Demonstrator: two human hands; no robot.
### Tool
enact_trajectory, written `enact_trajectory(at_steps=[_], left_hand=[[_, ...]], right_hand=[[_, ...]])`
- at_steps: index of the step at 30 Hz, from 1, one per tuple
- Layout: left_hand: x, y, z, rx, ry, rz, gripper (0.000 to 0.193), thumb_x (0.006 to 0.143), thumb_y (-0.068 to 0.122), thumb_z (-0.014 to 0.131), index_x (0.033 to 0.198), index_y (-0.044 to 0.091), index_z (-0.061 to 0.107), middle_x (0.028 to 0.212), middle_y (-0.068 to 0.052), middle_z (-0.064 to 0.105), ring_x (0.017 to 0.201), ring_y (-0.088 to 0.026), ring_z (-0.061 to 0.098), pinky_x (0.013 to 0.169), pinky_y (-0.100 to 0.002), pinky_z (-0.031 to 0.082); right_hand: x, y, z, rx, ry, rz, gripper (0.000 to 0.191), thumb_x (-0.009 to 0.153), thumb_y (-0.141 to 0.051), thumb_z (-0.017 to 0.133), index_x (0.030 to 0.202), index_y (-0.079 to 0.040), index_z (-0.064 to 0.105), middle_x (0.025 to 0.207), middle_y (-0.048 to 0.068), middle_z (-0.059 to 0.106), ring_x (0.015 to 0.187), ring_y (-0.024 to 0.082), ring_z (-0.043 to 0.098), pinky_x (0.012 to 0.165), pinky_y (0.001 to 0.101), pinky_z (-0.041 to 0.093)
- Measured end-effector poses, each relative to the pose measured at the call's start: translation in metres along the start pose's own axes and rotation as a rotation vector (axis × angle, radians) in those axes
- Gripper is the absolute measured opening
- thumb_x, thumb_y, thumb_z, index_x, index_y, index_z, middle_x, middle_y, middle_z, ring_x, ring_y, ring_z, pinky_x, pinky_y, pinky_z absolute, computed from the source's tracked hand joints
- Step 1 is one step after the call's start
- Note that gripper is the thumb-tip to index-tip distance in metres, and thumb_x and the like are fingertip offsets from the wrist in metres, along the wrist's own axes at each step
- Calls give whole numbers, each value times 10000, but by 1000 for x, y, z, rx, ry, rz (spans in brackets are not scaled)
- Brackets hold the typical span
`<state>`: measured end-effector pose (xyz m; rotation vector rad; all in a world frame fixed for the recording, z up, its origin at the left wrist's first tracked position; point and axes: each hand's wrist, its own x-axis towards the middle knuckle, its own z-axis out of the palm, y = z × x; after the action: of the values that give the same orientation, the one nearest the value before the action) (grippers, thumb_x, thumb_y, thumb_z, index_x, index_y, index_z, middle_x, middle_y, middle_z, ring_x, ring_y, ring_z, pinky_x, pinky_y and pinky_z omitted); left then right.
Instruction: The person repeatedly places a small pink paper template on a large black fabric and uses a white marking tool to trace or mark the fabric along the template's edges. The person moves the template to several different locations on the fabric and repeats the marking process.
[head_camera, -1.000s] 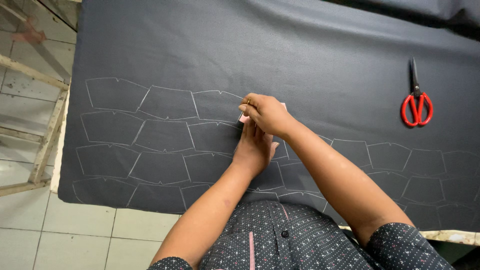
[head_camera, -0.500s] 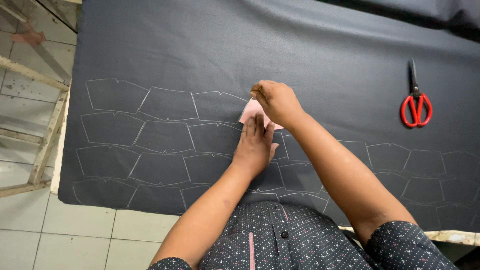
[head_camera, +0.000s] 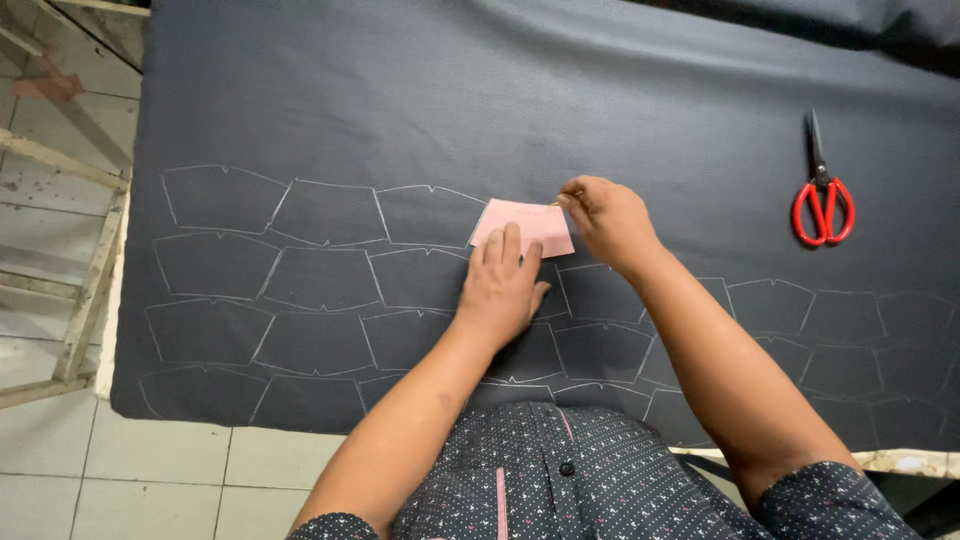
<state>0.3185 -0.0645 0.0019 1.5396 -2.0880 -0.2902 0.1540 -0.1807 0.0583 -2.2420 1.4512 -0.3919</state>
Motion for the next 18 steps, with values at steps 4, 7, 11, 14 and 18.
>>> enact_trajectory(at_steps=[4,7,11,14,18], left_hand=[[9,-6,-5,-4,16,5,471,809,326,784,1207,107,660,1345,-214,513,1212,-376,496,991,-511,420],[15,-12,-6,-42,38,6,394,817,313,777,1169,158,693,1289,-173,536,1194,-351,505,977,-506,418],[23,-17,-5,-102,80,-6,264,851,310,754,1083,184,741,1215,-122,560,1189,-338,521,951,-498,430],[32,-22,-5,-186,-45,-132,186,903,341,703,1007,204,775,1148,-83,572,1134,-315,539,939,-485,448],[51,-26,-5,-203,-266,-294,316,970,441,601,936,185,785,1138,-72,586,1119,-301,551,962,-477,452]], right_hand=[[-9,9,-8,30,40,77,209,985,-246,662,1060,-59,716,976,142,742,856,325,712,744,418,545],[-12,13,-6,31,76,25,195,989,-237,667,1057,-63,723,978,145,740,872,333,711,747,421,545],[-22,16,-3,27,79,1,198,992,-246,678,1053,-64,724,945,139,739,872,339,701,741,429,539],[-44,17,-7,34,40,37,200,986,-256,678,1048,-72,725,930,130,739,865,327,702,734,422,539],[-68,17,-11,43,16,73,195,978,-256,670,1042,-81,730,919,113,745,864,306,705,743,408,542]])
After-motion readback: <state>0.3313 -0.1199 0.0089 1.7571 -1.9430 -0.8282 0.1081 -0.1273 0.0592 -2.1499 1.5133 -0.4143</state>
